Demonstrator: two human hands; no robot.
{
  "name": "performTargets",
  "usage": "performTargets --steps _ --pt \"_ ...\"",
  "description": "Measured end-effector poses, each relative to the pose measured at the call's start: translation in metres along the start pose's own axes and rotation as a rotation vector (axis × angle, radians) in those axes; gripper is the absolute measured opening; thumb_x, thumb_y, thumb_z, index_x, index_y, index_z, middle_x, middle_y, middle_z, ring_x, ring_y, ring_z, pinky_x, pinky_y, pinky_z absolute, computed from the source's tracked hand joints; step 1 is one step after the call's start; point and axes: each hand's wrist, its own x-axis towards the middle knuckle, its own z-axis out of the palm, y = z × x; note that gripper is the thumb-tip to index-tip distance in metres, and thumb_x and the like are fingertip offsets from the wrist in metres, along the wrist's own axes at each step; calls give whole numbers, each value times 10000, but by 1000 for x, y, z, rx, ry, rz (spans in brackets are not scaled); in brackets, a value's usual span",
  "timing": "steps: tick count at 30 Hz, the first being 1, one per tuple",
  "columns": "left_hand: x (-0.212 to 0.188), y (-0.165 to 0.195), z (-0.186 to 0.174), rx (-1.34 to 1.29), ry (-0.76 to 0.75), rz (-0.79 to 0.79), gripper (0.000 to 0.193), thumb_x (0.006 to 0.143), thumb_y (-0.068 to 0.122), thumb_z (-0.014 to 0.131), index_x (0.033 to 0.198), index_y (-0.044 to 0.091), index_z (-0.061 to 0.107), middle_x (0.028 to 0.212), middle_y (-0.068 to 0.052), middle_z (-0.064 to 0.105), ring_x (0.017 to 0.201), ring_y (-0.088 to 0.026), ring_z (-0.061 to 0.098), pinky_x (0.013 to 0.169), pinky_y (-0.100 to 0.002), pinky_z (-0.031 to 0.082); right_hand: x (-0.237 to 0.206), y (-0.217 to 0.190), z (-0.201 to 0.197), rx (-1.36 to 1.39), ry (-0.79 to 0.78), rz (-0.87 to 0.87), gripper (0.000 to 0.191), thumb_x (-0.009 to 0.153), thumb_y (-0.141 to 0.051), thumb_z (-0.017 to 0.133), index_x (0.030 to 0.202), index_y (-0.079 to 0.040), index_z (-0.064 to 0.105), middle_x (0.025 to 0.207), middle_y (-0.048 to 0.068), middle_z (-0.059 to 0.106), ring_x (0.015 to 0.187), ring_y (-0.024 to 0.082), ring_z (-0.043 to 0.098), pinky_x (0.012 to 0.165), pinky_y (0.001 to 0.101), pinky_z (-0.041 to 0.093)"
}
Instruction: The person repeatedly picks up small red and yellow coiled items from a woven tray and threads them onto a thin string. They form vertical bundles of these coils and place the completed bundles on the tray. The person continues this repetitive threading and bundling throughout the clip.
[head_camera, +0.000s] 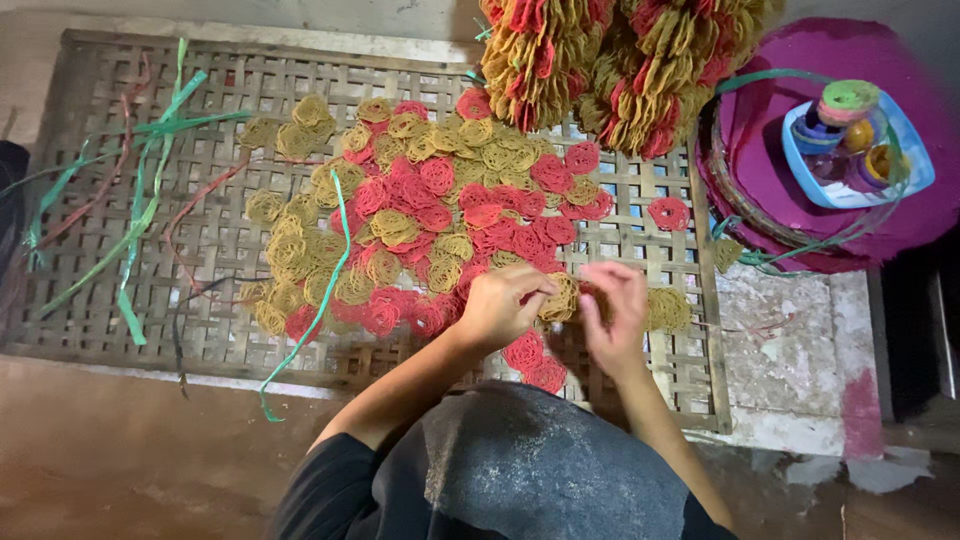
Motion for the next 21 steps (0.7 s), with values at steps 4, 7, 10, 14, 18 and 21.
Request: performTargets --steps 4,7,10,14,18,21 --pt "4 6 -1 -49 -17 -79 114 849 55 742 946 109 769 879 -76 730 755 -233 698 668 -332 558 -3 -4 7 -338 -181 16 318 867 -217 727 1167 -112 709 1253 104 582 1188 341 513 1024 480 382" --pt "9 8 -6 -106 -8 -160 119 864 55 736 961 109 780 871 -72 732 724 -193 694 654 -304 553 -3 2 12 -364 -229 96 318 866 -215 718 1165 -107 716 1281 92 590 1236 353 502 1035 481 349" --pt "13 6 -11 -161 -21 -185 135 871 49 730 971 111 795 878 -71 737 718 -171 686 658 -297 552 -6 8 16 -281 -209 96 255 912 -215 715 1137 -100 746 1254 79 622 1204 321 519 1042 472 352" --pt "13 -12 -5 -254 -30 -265 158 939 27 699 1052 103 778 971 -80 771 765 -174 720 691 -290 572 0 24 32 70 -160 215 139 974 -114 660 1043 -65 771 1142 56 704 1103 208 632 974 391 480" --pt "1 -60 -5 -78 -198 -259 423 906 -6 580 1306 99 667 1246 -112 711 1136 -234 687 1001 -345 532 -1 35 25 278 -101 236 197 1013 15 602 1142 36 748 1006 101 682 929 146 631 848 292 507" --pt "-18 -87 8 255 -395 -37 580 786 -54 546 1338 87 650 1403 -118 636 1335 -298 556 1137 -425 420 -4 37 28 524 -68 343 142 995 10 598 1059 55 717 1073 97 692 870 110 666 805 247 517"
